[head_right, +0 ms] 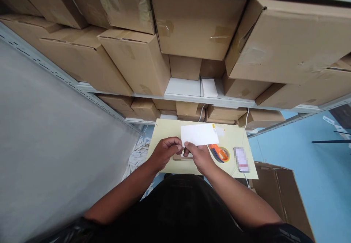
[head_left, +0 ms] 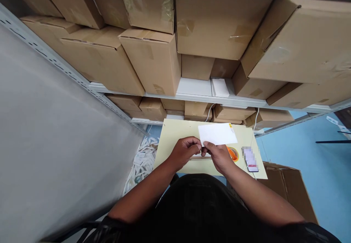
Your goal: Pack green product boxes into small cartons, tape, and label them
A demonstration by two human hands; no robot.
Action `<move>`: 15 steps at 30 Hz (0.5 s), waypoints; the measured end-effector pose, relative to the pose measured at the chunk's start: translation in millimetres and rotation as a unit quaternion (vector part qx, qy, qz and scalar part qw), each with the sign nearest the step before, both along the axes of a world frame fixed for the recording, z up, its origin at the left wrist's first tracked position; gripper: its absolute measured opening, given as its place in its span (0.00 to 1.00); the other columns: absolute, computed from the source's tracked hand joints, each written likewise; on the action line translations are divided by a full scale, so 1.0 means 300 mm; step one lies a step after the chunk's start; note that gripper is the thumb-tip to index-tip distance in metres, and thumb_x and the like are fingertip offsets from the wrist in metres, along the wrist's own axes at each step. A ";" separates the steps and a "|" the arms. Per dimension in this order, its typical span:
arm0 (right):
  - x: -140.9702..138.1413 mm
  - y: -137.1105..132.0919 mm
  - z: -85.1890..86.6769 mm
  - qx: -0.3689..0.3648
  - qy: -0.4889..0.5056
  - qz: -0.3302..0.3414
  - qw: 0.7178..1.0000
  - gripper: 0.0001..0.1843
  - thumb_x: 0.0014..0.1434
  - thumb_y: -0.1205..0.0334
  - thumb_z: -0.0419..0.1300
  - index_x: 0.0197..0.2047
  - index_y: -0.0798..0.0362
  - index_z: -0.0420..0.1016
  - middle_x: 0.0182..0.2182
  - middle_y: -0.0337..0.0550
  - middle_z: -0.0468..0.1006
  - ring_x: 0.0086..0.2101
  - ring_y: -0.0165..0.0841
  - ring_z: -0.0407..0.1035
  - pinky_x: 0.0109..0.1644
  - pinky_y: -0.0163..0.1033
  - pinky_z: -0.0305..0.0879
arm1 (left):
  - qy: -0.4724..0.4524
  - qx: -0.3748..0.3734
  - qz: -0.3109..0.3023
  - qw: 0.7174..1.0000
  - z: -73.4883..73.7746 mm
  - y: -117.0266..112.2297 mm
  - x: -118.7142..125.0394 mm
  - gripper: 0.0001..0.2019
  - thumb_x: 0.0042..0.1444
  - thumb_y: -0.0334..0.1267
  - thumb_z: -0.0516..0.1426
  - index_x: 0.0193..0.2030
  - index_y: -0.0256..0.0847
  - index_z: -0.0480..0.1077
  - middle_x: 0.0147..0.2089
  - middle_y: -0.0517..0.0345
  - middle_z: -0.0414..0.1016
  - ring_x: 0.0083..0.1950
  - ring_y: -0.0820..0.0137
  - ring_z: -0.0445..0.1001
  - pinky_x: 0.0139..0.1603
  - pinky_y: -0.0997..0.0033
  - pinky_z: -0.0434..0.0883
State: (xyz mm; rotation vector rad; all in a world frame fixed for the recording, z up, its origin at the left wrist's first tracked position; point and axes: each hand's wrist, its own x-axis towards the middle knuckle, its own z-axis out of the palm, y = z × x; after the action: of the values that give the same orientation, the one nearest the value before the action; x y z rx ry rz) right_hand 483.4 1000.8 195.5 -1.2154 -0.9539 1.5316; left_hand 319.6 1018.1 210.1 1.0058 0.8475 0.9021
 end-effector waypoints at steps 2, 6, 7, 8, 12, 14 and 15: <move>0.002 -0.004 -0.004 0.011 -0.001 0.007 1.000 0.16 0.58 0.46 0.66 0.31 0.52 0.78 0.23 0.40 0.77 0.27 0.36 0.72 0.38 0.42 0.70 | -0.002 -0.008 0.000 1.000 -0.001 -0.002 0.004 0.06 0.53 0.39 0.63 0.30 0.39 0.75 0.26 0.61 0.74 0.31 0.72 0.69 0.37 0.70 0.67; 0.006 -0.013 -0.007 0.020 -0.030 0.008 0.999 0.17 0.59 0.44 0.65 0.31 0.50 0.78 0.25 0.41 0.79 0.28 0.36 0.72 0.39 0.43 0.72 | -0.001 -0.012 -0.009 1.000 -0.003 -0.007 0.013 0.06 0.53 0.38 0.63 0.29 0.39 0.74 0.27 0.60 0.75 0.31 0.72 0.71 0.38 0.69 0.67; 0.007 -0.016 -0.006 0.020 -0.041 0.009 0.999 0.17 0.59 0.44 0.65 0.31 0.50 0.78 0.25 0.42 0.79 0.29 0.36 0.73 0.39 0.43 0.72 | -0.001 -0.011 -0.012 1.000 -0.003 -0.008 0.015 0.06 0.53 0.39 0.63 0.29 0.39 0.74 0.27 0.60 0.75 0.31 0.71 0.71 0.38 0.69 0.67; 0.007 -0.018 -0.004 0.019 -0.050 0.009 0.999 0.18 0.59 0.43 0.64 0.31 0.50 0.79 0.25 0.42 0.79 0.29 0.36 0.73 0.39 0.43 0.72 | -0.001 -0.011 -0.013 1.000 -0.003 -0.009 0.016 0.06 0.53 0.39 0.63 0.29 0.39 0.73 0.26 0.60 0.75 0.31 0.71 0.72 0.38 0.69 0.67; 0.008 -0.029 -0.003 0.016 -0.038 0.004 0.999 0.18 0.58 0.44 0.65 0.28 0.49 0.76 0.24 0.40 0.78 0.28 0.36 0.72 0.38 0.42 0.72 | 0.000 -0.007 -0.025 1.000 -0.003 -0.014 0.021 0.07 0.54 0.39 0.62 0.28 0.39 0.72 0.26 0.61 0.75 0.31 0.71 0.72 0.38 0.69 0.68; 0.008 -0.034 -0.007 0.012 -0.019 -0.003 1.000 0.17 0.57 0.45 0.66 0.28 0.49 0.76 0.23 0.39 0.77 0.26 0.35 0.71 0.37 0.42 0.71 | -0.002 -0.005 -0.034 0.999 -0.006 -0.017 0.023 0.07 0.54 0.39 0.62 0.29 0.39 0.72 0.26 0.61 0.75 0.31 0.71 0.73 0.38 0.69 0.68; 0.008 -0.037 -0.009 0.010 -0.011 -0.005 1.000 0.16 0.57 0.45 0.66 0.30 0.49 0.77 0.23 0.38 0.77 0.26 0.35 0.71 0.36 0.42 0.71 | -0.003 -0.004 -0.036 0.999 -0.009 -0.019 0.025 0.07 0.55 0.39 0.62 0.29 0.39 0.72 0.26 0.61 0.75 0.31 0.71 0.73 0.38 0.69 0.68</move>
State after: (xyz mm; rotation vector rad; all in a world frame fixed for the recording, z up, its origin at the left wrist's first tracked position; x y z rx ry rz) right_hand 485.7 989.8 192.9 -1.2239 -0.9745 1.4995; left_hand 327.0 1012.2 207.4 1.0196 0.8052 0.8387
